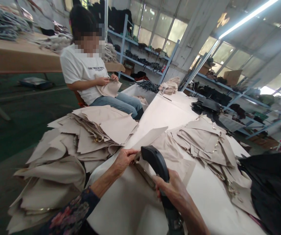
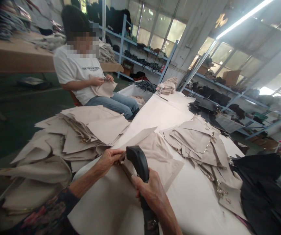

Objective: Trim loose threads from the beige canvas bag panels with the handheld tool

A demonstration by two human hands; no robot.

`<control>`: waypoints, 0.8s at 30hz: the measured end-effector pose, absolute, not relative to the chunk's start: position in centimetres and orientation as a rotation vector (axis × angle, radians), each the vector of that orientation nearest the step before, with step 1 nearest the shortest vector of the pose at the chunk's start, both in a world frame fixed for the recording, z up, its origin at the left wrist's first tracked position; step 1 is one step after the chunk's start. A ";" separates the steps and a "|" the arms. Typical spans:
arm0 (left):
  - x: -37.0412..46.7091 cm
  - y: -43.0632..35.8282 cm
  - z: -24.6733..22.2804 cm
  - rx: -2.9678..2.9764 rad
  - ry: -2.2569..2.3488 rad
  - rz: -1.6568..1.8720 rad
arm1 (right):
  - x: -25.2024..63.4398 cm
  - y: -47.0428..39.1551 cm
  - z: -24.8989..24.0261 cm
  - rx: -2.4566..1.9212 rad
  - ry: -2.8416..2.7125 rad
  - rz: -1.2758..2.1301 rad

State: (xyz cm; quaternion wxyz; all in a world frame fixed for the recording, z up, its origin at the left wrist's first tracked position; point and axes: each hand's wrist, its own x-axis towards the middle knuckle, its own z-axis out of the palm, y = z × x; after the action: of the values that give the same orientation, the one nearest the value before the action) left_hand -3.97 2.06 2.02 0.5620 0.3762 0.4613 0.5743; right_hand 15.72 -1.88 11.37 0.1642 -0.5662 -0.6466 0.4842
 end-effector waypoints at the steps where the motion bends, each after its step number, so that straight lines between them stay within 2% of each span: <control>1: -3.9 2.1 2.1 0.872 1.097 1.357 | 16.1 -2.1 11.9 -1.615 -1.844 1.358; 5: -3.6 2.3 2.2 0.824 1.106 1.370 | 17.3 -3.2 13.2 -1.670 -1.856 1.279; 10: -4.0 2.1 1.6 0.943 1.087 1.353 | 16.1 -3.7 11.5 -1.681 -1.850 1.399; 14: -4.4 1.9 1.3 1.248 1.107 1.274 | 15.3 -3.1 10.8 -1.604 -1.841 1.382; 20: -1.3 -0.7 1.2 1.988 1.456 1.189 | 19.0 -4.2 13.5 -1.691 -1.758 1.225; 24: 0.3 -3.9 0.5 1.875 1.553 1.421 | 21.6 -6.2 13.6 -1.853 -1.742 1.138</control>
State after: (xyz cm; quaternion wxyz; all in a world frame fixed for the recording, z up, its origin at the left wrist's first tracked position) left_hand 0.31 -3.85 0.47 0.1605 0.6565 0.5438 0.4975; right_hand 21.60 -6.16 13.56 0.1766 -0.6546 -0.6154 0.4019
